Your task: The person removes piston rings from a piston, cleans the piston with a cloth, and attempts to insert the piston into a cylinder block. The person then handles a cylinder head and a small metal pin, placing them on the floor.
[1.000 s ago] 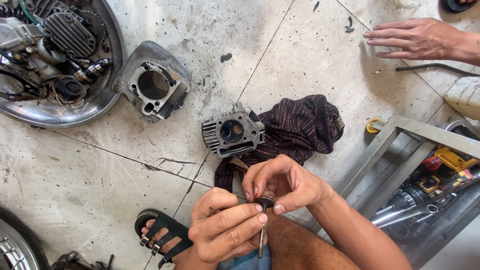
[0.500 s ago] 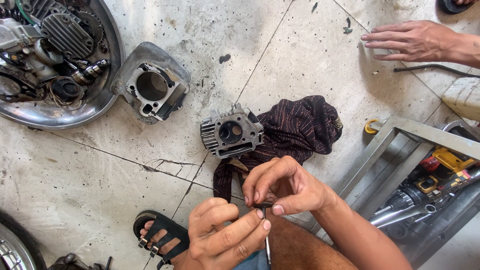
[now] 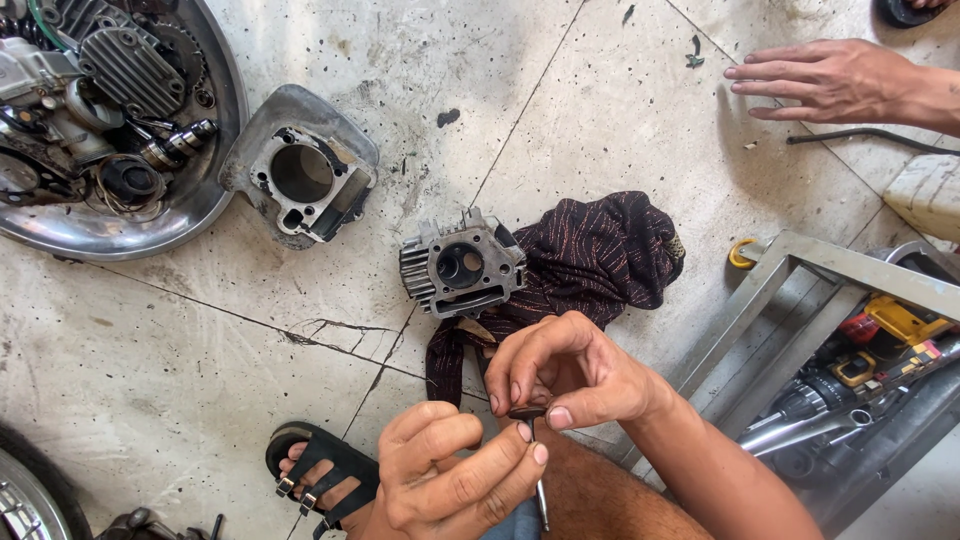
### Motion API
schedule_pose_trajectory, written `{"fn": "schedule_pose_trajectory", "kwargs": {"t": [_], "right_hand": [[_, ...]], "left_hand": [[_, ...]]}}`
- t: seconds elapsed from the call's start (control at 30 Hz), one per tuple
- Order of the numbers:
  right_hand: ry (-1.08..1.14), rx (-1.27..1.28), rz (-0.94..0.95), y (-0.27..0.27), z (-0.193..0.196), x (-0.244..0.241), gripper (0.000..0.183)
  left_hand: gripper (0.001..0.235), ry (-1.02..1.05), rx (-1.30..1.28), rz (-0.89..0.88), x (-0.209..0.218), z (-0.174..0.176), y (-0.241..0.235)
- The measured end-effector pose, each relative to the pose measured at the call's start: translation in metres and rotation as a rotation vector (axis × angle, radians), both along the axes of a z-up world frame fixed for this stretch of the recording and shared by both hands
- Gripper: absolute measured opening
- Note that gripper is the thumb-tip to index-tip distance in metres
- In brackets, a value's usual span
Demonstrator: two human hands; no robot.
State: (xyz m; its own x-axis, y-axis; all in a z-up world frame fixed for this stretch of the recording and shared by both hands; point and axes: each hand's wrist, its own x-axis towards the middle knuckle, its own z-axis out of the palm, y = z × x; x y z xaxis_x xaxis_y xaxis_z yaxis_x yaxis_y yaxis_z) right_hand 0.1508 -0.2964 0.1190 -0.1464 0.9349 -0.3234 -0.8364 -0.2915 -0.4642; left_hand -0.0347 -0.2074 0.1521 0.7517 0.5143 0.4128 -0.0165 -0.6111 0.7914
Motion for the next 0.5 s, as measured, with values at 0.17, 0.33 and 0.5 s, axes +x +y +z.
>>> {"fn": "schedule_pose_trajectory", "kwargs": {"t": [0.17,0.33,0.5], "right_hand": [[0.071,-0.021,-0.003,-0.002,-0.002,0.000,0.024],[0.146,-0.020,0.072,-0.005,-0.007,0.004,0.032],[0.141,-0.015,0.025,-0.015,-0.032,0.009,0.032]], "left_hand": [[0.018,-0.002,0.023,0.003,0.002,-0.002,-0.002],[0.023,-0.008,0.001,0.023,0.002,-0.005,-0.005],[0.017,-0.039,-0.073,0.147,0.008,-0.028,-0.008]]}}
